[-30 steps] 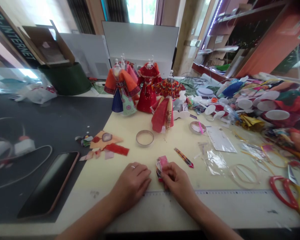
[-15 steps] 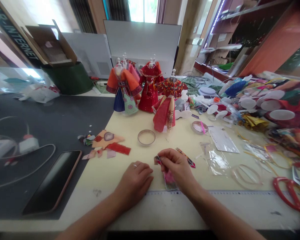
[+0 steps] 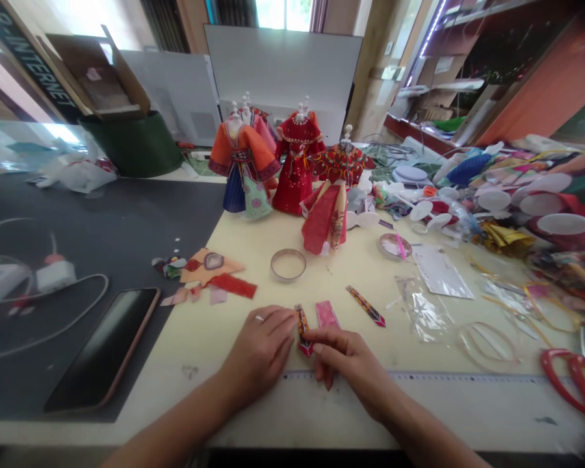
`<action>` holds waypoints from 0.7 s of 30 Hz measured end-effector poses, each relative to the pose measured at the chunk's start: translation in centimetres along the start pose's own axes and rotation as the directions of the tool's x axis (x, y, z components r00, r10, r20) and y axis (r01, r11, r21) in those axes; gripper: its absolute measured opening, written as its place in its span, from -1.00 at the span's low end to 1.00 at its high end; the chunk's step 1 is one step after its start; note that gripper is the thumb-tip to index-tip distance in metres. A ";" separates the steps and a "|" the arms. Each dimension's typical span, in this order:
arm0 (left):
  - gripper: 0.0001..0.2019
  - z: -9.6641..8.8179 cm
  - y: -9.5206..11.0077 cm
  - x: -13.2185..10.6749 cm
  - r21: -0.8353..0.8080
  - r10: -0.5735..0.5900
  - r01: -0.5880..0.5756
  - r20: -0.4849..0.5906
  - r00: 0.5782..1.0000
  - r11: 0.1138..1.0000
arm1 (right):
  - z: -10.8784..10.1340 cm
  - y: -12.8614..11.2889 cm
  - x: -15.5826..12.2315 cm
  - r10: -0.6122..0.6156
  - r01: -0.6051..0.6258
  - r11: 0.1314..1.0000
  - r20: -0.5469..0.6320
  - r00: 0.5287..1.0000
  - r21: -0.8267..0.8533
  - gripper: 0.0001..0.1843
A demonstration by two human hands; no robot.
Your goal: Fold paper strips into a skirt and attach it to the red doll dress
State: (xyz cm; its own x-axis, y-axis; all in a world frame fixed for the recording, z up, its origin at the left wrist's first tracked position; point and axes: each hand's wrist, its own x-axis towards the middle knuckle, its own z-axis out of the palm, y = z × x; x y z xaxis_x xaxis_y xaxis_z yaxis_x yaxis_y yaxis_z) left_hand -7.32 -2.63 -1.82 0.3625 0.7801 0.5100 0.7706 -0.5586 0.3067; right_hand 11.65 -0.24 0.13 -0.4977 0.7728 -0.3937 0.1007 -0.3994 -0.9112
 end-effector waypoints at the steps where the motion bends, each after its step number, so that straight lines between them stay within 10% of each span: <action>1: -0.70 0.1 0.1 0.0 0.006 0.024 -0.024 0.018 1.000 1.000 | 0.0 0.0 -0.1 -0.004 0.004 1.000 0.001 1.000 -0.004 -0.62; 14: -0.77 0.8 0.7 0.0 0.047 0.054 -0.061 0.148 0.987 0.997 | -1.0 0.4 -1.8 -0.169 0.183 0.931 0.070 0.983 -0.317 -0.60; 18: -0.74 1.1 0.5 -0.2 0.020 0.057 -0.060 0.141 0.988 0.998 | -4.5 0.1 -2.7 -0.545 0.371 0.524 0.032 0.838 -0.767 -0.75; 21: -0.73 1.1 0.5 -0.2 0.020 0.060 -0.064 0.156 0.986 0.998 | -7.6 0.1 -1.9 -0.710 0.279 0.182 0.070 0.701 -0.943 -0.75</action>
State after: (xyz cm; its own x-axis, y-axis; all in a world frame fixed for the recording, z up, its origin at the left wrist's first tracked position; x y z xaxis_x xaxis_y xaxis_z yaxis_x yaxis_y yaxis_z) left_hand -6.44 -2.76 -2.70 0.4856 0.7793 0.3962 0.7562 -0.6018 0.2568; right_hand 19.17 1.99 -0.15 -0.4807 0.7907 0.3792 0.6919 0.6076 -0.3900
